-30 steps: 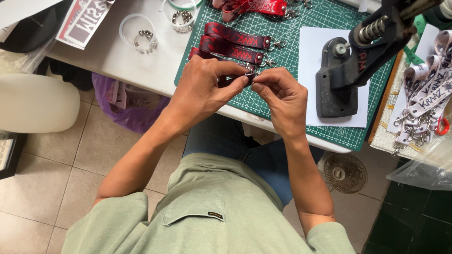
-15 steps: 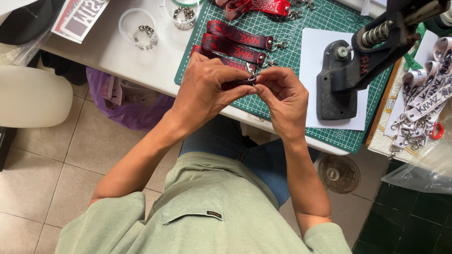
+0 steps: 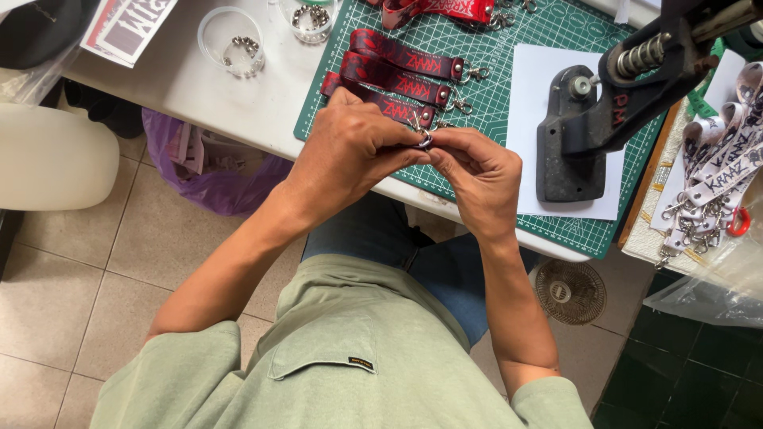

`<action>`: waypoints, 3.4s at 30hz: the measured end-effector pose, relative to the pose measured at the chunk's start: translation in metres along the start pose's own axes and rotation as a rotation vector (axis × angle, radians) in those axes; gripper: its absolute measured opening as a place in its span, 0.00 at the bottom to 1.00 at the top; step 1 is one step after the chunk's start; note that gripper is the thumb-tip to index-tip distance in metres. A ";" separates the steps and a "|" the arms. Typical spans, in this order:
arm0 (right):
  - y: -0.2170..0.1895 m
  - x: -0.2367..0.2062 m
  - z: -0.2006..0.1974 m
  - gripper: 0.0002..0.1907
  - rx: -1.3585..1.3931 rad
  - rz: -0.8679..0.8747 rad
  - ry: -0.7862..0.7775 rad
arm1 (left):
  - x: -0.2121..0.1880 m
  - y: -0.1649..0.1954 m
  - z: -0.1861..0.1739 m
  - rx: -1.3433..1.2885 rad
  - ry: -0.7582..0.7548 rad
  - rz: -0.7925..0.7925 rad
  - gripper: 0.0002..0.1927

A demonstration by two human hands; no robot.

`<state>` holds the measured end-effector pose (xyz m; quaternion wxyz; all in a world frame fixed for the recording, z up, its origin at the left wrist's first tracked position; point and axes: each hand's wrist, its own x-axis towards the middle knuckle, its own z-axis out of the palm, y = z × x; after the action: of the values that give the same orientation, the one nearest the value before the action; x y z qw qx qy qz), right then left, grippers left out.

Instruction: The person assembles keychains by attaching metal rings and clasps to red patterned fabric straps. They repeatedly pick up small metal parts from containers, link them to the strap ends, and place the finished units on a green cutting mat.

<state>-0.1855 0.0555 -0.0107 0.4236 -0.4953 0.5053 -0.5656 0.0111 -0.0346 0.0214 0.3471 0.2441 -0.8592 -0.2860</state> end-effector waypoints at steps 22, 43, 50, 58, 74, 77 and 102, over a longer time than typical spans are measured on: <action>0.006 0.003 0.001 0.08 -0.146 -0.078 -0.022 | -0.003 -0.005 0.007 -0.074 0.001 -0.017 0.09; -0.022 0.007 0.000 0.14 -0.804 -0.436 -0.047 | 0.000 -0.003 -0.005 0.102 -0.046 0.099 0.07; -0.021 -0.002 0.003 0.12 -0.758 -0.504 0.042 | -0.002 0.005 -0.004 0.120 0.044 0.098 0.07; -0.016 -0.008 -0.001 0.13 -0.681 -0.517 0.027 | -0.002 0.003 -0.007 -0.039 0.000 0.154 0.09; 0.009 -0.028 -0.011 0.10 -0.544 -0.344 -0.091 | -0.024 -0.001 0.010 -0.135 -0.142 0.000 0.08; 0.016 -0.030 -0.011 0.09 -0.571 -0.289 -0.138 | -0.025 -0.003 0.010 -0.168 -0.157 0.002 0.08; 0.036 -0.033 -0.010 0.08 -0.447 -0.287 -0.147 | -0.033 -0.010 0.014 -0.198 -0.140 -0.008 0.09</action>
<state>-0.1909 0.0852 -0.0505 0.2548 -0.6828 0.5101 -0.4567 0.0238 -0.0166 -0.0088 0.3076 0.1915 -0.8478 -0.3872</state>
